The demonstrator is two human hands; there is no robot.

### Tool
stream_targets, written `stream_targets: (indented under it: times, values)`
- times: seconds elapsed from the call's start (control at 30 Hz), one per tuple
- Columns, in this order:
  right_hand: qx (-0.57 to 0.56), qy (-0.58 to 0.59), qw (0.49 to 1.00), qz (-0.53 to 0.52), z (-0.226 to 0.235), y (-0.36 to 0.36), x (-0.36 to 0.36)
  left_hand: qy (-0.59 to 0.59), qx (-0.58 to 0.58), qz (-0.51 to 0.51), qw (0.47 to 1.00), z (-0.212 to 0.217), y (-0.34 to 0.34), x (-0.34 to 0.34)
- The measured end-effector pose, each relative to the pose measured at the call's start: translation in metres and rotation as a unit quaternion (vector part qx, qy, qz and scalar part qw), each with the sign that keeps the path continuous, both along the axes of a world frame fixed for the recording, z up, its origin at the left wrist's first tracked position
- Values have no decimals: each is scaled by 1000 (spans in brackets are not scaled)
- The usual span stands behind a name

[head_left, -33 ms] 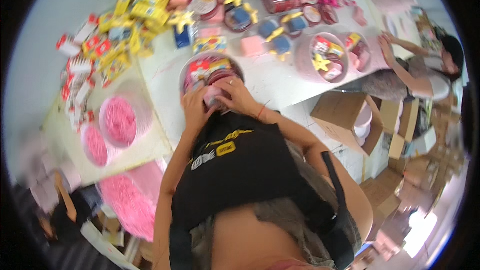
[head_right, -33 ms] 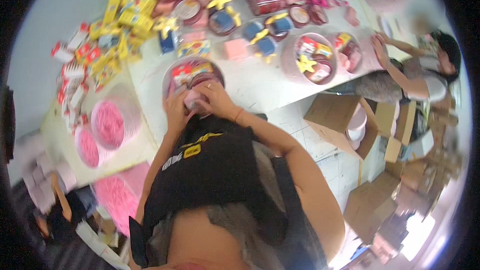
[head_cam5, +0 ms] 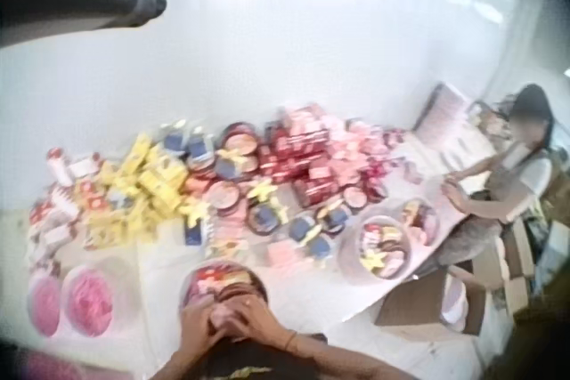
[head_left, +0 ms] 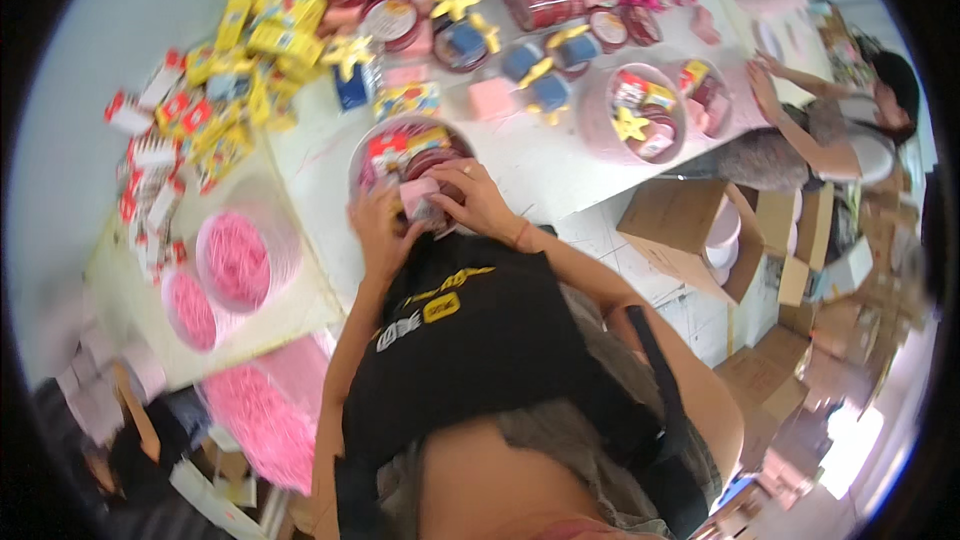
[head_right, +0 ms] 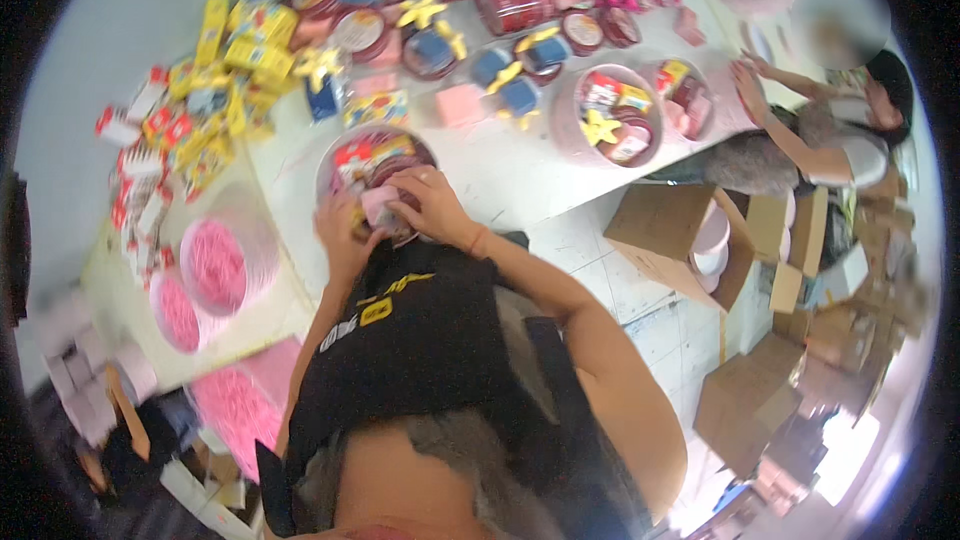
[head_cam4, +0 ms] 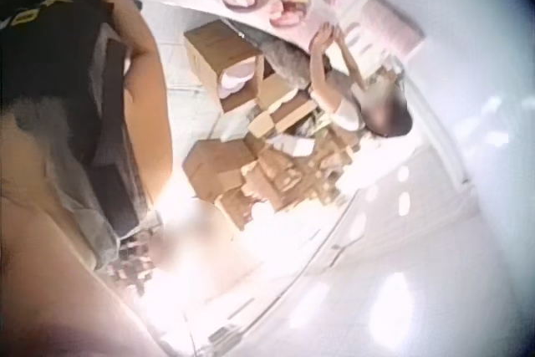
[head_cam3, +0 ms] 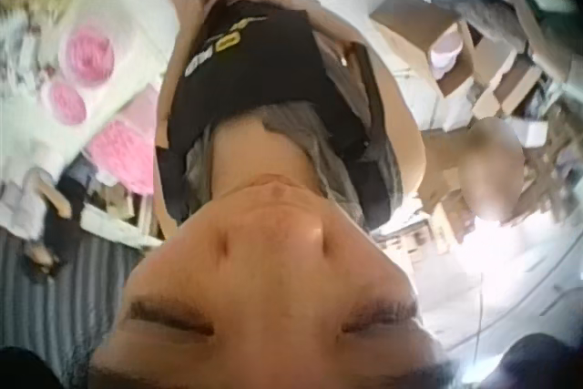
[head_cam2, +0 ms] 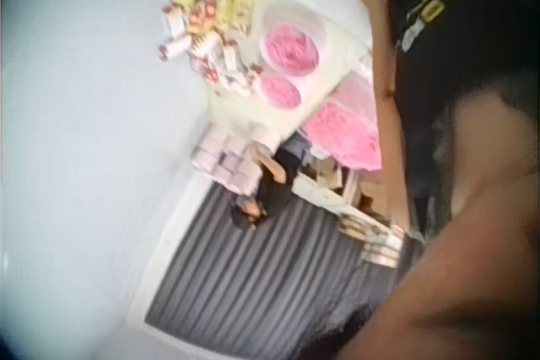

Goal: The person assembles gift baskets by placing pink shredded paper into white buckets, then adding small packaged items, round tins, and yellow star-shaped toys. The person repeatedly fills and moves the buckets across the table.

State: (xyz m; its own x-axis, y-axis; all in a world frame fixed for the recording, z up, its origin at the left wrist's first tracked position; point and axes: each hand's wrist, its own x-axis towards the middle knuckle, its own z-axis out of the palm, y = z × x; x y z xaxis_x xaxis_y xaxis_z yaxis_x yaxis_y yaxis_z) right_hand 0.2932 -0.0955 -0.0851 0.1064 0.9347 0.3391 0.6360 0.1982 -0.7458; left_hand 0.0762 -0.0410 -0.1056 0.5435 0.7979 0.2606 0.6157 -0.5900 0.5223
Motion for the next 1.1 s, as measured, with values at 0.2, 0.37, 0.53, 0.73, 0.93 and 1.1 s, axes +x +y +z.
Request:
stream_targets:
  times: [0.2,0.37,0.53,0.73,0.93,1.1]
  values:
    - [-12,663,590,-460,-83,-84,151,-225,-391,146,881,-35,25,-24]
    - [170,727,539,-390,-95,-137,253,-164,-549,86,815,2,10,18]
    - [141,730,483,-463,-74,-122,278,-180,-502,-7,846,-19,-22,75]
    - [108,662,664,-330,-118,-147,387,-210,-484,-54,848,-81,-72,176]
    - [-128,569,702,-408,-98,-210,459,-324,-515,-69,791,-60,-102,329]
    - [-134,630,679,-352,-14,-210,323,-336,-273,-56,900,-51,-43,307]
